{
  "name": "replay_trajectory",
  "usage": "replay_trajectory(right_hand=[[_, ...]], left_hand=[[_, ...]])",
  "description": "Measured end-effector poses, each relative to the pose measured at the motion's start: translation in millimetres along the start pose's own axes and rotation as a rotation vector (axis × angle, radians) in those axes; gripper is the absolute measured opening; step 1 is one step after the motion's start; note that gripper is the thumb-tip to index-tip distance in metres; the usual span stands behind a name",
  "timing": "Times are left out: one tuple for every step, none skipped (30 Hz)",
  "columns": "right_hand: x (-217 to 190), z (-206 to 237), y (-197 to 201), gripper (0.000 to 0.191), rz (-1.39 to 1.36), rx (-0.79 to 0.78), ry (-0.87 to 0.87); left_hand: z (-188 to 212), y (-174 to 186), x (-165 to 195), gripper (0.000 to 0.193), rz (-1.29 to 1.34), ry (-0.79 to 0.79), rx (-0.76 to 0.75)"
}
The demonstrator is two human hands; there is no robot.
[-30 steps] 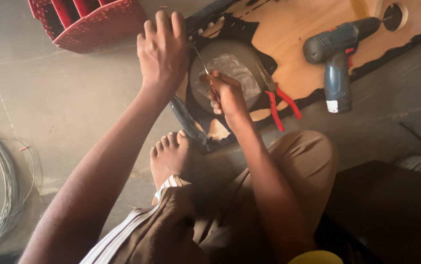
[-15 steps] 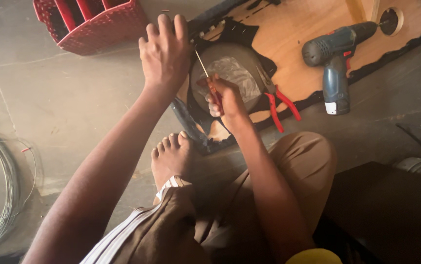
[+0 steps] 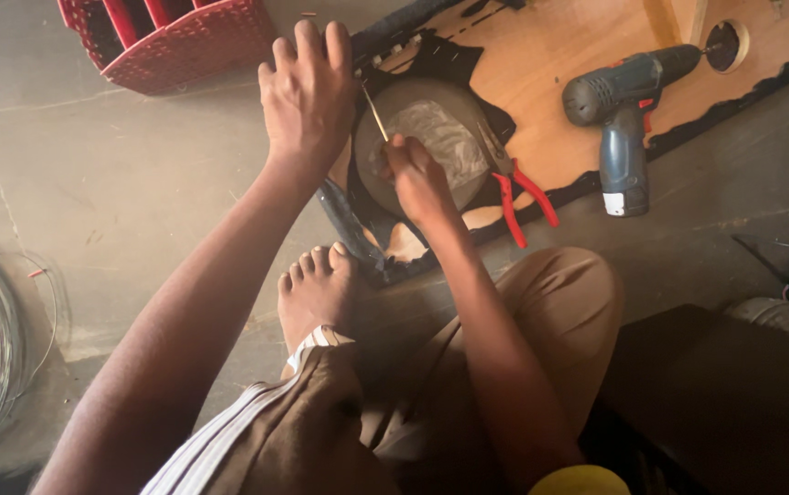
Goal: The person sits on the floor and works on a black electronic device, inserting a wire into a port and securing it with a screwdriver. They use pliers to cut the wire and a screwdriver to tighten screws on the device.
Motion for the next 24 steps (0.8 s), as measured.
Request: replay_trajectory(right_hand=[[8,1,-5,0.028,-0.02,-0.069,-0.105],[-4,1,2,0.024,0.112,0.002,-0.001],[-15,4,9,0.021,0.244,0.073,0.102],[-28,7,13,0.019,0.377,0.146,0.206],[-35,11,17,0.023,0.311,0.195,0.265],[-41,14,22,0.03,0.246,0.244,0.324],[-47,17,26,0.036,0.183,0.291,0.384],[-41,14,25,0.036,0.187,0.264,0.312],[-35,11,23,0.035,0.187,0.239,0.24],[-28,8,21,0.035,0.187,0.212,0.169],[-43,10,18,0.027,0.393,0.209,0.326],[-55,14,11,0.02,0.601,0.201,0.484],[-65,21,1,0.014,0.809,0.192,0.642],[-62,19,10,0.015,0.725,0.243,0.568],[-59,20,17,0.017,0.642,0.293,0.491],[-56,22,23,0.019,0.561,0.344,0.418],[-49,19,21,0.025,0.485,0.289,0.326],[-41,16,18,0.032,0.408,0.231,0.236],[-32,14,13,0.039,0.332,0.169,0.146],[-33,14,13,0.038,0.294,0.178,0.162],[-33,12,12,0.037,0.255,0.189,0.177],[-32,11,13,0.037,0.22,0.198,0.192],[-35,10,10,0.029,0.285,0.177,0.257],[-39,9,6,0.022,0.349,0.157,0.324]], left_hand=[[0,2,1,0.035,-0.004,-0.014,0.018],[0,5,2,0.039,-0.008,-0.031,0.033],[0,7,4,0.044,-0.01,-0.048,0.048],[0,7,4,0.041,-0.026,-0.04,0.048],[0,8,4,0.039,-0.041,-0.036,0.051],[-1,9,4,0.036,-0.054,-0.031,0.055],[-1,9,4,0.037,-0.028,-0.021,0.049],[-2,8,4,0.038,-0.004,-0.013,0.042],[-2,8,3,0.039,0.017,-0.007,0.035],[-3,8,3,0.039,0.014,-0.013,0.036],[-2,8,3,0.039,0.01,-0.017,0.034],[-2,8,3,0.04,0.008,-0.019,0.033],[-2,8,3,0.04,0.002,-0.02,0.047],[-1,9,3,0.04,-0.003,-0.022,0.059],[-1,10,3,0.041,-0.006,-0.023,0.069],[0,8,4,0.039,-0.02,-0.021,0.054],[0,6,4,0.038,-0.037,-0.022,0.041],[0,5,4,0.037,-0.053,-0.022,0.027],[0,6,4,0.039,-0.032,-0.019,0.035],[0,7,4,0.041,-0.013,-0.019,0.042],[0,8,4,0.044,0.006,-0.02,0.049],[0,8,4,0.047,0.021,-0.021,0.041],[0,8,4,0.049,0.036,-0.02,0.035],[-1,7,4,0.052,0.05,-0.021,0.031]])
Point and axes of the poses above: each hand's wrist, its own z-axis away from the middle knuckle, its own y-axis out of the back of the hand, x = y × z, the point moved 9 cm from there along -z, towards the middle knuckle, and after that the axes turned 9 degrees about z, right-handed, at the moved point
